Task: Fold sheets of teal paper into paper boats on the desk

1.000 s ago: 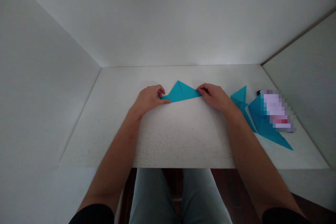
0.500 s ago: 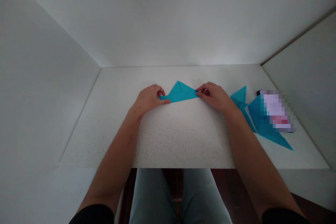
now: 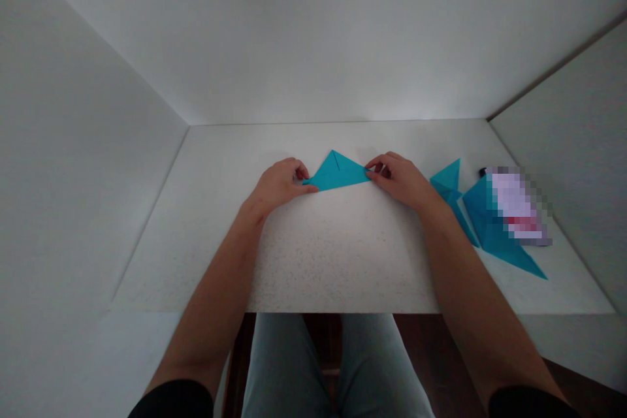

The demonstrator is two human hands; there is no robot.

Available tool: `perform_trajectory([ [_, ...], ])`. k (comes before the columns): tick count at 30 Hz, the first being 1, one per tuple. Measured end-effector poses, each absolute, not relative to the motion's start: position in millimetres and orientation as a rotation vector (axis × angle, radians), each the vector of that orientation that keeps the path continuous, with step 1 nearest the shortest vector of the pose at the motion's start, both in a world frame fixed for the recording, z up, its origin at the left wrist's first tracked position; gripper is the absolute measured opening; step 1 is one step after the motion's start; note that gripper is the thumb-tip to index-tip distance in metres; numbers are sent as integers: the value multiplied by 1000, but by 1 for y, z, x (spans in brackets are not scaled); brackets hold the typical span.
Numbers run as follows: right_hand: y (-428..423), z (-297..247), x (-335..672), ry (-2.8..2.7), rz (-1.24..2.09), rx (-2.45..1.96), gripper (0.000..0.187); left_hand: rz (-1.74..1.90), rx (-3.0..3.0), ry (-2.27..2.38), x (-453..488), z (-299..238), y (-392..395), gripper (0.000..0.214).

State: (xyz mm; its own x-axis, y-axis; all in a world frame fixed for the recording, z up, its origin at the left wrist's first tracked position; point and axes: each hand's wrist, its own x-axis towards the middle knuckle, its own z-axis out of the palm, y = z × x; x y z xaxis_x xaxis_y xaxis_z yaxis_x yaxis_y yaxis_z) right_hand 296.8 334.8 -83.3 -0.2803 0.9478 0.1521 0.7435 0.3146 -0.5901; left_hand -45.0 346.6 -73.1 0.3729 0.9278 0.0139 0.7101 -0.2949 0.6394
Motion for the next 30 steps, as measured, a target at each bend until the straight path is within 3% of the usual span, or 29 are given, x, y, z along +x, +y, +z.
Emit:
perform_trajectory([
  [17,334,-84,296,-2101,585,-1501,24,439,2102,1247,-46,-65,347,14],
  [30,335,-85,302,-2144,615,-1454,32,438,2222,1341,-45,-76,353,28],
])
